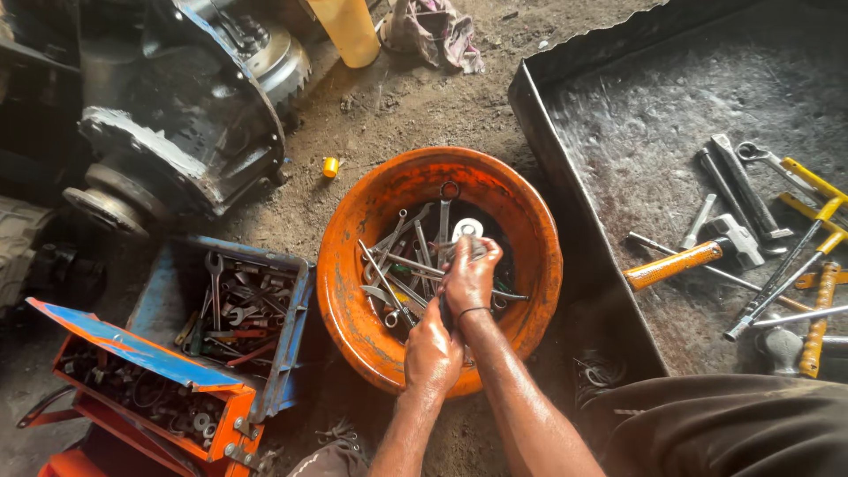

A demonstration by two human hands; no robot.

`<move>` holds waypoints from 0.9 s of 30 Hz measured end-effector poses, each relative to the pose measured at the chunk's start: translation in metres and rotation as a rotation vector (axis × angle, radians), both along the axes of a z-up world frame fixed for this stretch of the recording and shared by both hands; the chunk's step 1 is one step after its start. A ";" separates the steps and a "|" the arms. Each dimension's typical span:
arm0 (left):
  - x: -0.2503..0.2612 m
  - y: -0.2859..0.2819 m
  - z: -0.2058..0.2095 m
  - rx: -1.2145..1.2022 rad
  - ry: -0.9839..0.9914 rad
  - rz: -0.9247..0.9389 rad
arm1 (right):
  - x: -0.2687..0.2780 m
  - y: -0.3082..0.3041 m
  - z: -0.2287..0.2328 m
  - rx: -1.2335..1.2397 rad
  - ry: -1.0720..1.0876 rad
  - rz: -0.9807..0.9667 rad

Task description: The person sits on the ground and scrubs various metal tools with a cloth in an orange bucket filled with liquid. They handle wrenches, pliers, and other tools one by one, wiping them before placing them on a nearby metal tray.

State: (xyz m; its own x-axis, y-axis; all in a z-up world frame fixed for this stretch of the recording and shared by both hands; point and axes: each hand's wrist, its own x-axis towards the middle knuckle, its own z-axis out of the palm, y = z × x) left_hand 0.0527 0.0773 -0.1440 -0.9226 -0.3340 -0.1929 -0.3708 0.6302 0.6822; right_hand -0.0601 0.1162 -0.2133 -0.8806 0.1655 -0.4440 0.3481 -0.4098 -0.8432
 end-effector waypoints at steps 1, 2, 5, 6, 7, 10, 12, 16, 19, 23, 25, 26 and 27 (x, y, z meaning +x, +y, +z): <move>-0.001 0.000 -0.002 0.017 0.021 -0.016 | -0.004 0.002 0.000 -0.142 -0.067 -0.046; -0.003 -0.001 -0.003 0.004 0.091 -0.047 | -0.008 0.004 0.002 -0.263 -0.047 -0.055; -0.011 -0.006 -0.003 0.068 0.195 -0.167 | -0.021 0.014 0.012 -0.517 -0.053 -0.054; -0.017 -0.011 -0.001 0.163 0.157 -0.226 | -0.025 0.019 0.016 -0.524 -0.102 -0.039; -0.023 -0.016 0.002 0.257 0.117 -0.285 | -0.026 0.022 0.020 -0.531 -0.151 -0.025; -0.040 -0.041 0.012 0.891 0.055 0.075 | -0.022 0.038 0.030 -0.199 -0.066 0.190; -0.055 -0.059 0.013 0.846 0.078 0.172 | -0.013 0.041 0.034 -0.122 -0.046 0.299; -0.077 -0.072 -0.014 0.904 -0.020 0.260 | -0.001 0.032 0.032 0.120 0.145 0.664; -0.082 -0.073 -0.043 0.947 0.321 0.434 | -0.009 0.023 0.017 0.363 0.678 0.660; -0.078 -0.100 -0.060 1.458 0.598 0.524 | -0.036 0.022 -0.035 0.452 0.239 0.393; -0.072 -0.113 -0.058 1.437 0.664 0.583 | -0.057 0.028 -0.070 1.085 0.326 0.384; -0.069 -0.117 -0.056 1.408 0.634 0.635 | -0.064 0.030 -0.088 1.160 0.286 0.527; -0.066 -0.120 -0.054 1.378 0.603 0.685 | -0.067 0.030 -0.105 1.230 0.243 0.671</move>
